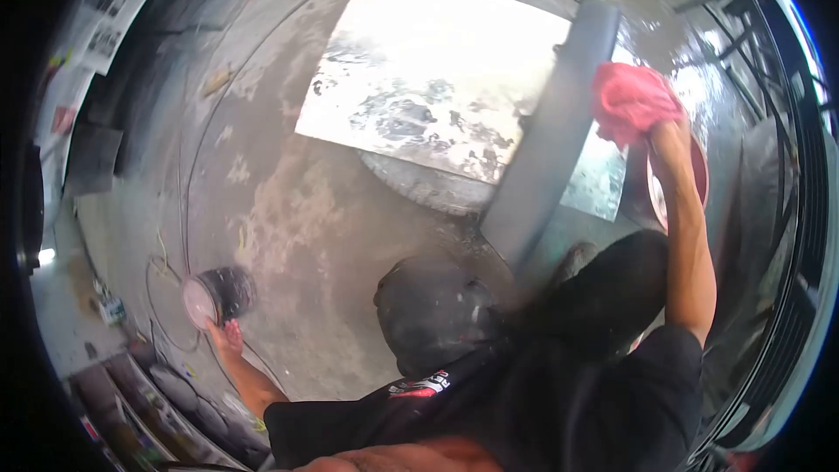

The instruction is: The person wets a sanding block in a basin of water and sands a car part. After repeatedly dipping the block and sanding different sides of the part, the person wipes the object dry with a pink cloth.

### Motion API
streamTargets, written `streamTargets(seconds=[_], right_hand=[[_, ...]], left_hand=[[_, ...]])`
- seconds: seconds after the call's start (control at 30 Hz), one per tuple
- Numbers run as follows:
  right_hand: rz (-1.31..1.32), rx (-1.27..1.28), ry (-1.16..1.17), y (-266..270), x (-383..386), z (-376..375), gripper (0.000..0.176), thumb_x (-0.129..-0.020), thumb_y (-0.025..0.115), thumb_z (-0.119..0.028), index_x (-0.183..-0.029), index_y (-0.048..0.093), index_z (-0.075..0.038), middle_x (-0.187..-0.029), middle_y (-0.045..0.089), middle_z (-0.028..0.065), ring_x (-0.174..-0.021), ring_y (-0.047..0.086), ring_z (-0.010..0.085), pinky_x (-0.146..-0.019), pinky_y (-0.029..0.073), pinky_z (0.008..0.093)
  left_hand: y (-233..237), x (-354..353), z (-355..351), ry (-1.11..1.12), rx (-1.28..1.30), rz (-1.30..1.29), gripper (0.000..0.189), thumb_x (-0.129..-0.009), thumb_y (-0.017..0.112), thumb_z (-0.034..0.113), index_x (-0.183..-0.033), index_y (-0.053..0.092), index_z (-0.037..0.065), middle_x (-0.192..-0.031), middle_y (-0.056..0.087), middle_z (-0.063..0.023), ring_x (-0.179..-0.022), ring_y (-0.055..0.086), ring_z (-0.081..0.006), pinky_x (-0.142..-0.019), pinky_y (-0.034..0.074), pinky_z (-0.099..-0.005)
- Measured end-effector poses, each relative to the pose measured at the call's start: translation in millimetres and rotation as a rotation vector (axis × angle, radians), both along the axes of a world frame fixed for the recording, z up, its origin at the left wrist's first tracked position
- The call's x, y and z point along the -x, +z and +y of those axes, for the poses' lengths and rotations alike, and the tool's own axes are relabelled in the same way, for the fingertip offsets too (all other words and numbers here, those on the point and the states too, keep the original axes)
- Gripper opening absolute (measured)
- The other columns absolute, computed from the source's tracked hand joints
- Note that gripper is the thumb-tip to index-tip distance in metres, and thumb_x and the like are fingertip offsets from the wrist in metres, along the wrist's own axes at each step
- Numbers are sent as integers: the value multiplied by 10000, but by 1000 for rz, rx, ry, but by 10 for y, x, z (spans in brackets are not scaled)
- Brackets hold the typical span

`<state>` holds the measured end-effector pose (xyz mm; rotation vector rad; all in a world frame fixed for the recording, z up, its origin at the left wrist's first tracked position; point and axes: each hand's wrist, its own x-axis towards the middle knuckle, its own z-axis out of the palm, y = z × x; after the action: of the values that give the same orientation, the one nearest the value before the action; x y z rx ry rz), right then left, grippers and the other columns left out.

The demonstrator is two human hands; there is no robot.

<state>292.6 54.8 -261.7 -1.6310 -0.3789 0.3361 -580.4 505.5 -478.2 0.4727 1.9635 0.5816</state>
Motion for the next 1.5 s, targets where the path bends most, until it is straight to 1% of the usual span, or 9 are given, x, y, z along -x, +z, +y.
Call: streamTargets(seconds=[0.13,0.3,0.53,0.6,0.67,0.73,0.93,1.13,1.5], right_hand=[[7,-16,-38,-142,-79,68,370,-958,469,-35,-1309,579,8,-925,680,32,-653,581,81,-506,399,244],[52,-20,-74,-76,-64,-14,370,-949,459,-15,-1295,587,-5,-893,665,27,-650,582,84,-512,400,241],[-11,-7,-186,-234,-520,-522,383,-899,425,-26,-1206,652,9,-1009,716,83,-856,669,207,-704,520,350],[-685,680,-139,-532,-1182,-1410,234,-1021,486,-68,-1168,650,9,-1064,705,76,-895,670,167,-766,540,295],[-233,-26,-265,128,-735,-1226,228,-1014,497,-71,-1168,658,-20,-942,715,39,-718,613,106,-611,469,257],[-517,629,-336,302,-701,-1685,248,-1003,516,-109,-1189,663,-38,-948,727,52,-724,636,130,-626,487,270],[-267,1264,-495,9,-705,-2712,467,-888,647,-218,-1338,594,-104,-1233,682,183,-1134,666,328,-919,541,411],[-599,1535,322,-143,-727,-2396,835,-790,731,-127,-1536,355,-129,-1467,494,226,-1199,599,414,-1012,497,458],[-880,722,1215,-63,772,1363,516,-970,617,-281,-1439,501,-100,-1152,677,214,-1009,676,392,-859,559,466]], left_hand=[[-251,-228,-132,177,-489,-40,699,-853,560,773,-930,555,79,-704,487,1,-551,398,-108,-467,359,-258],[-136,-1132,-791,259,-623,264,694,-878,537,752,-713,479,81,-641,436,-25,-519,376,-136,-454,291,-307],[-114,-1578,-1858,319,-521,392,744,-899,507,742,-891,613,5,-712,507,-67,-582,435,-172,-501,333,-303],[-184,-1659,-2244,345,-555,240,773,-875,531,753,-954,618,-11,-745,549,-62,-619,472,-174,-530,375,-298],[-335,-1675,-2549,350,-450,124,788,-862,544,761,-974,614,-15,-745,549,-51,-623,481,-177,-537,390,-298],[-199,-1723,-2701,338,-429,30,836,-815,569,806,-970,593,-15,-718,522,-27,-613,497,-180,-536,415,-296],[219,-1724,-2498,146,-194,-163,713,-873,557,761,-1014,599,64,-678,502,12,-565,484,-99,-498,406,-230],[110,-1931,-2668,190,-377,2,633,-928,514,721,-1125,560,122,-644,420,30,-510,387,-80,-456,303,-233],[828,-2402,-2426,11,-203,92,608,-817,647,711,-823,565,109,-635,431,21,-499,401,-74,-445,302,-237]])
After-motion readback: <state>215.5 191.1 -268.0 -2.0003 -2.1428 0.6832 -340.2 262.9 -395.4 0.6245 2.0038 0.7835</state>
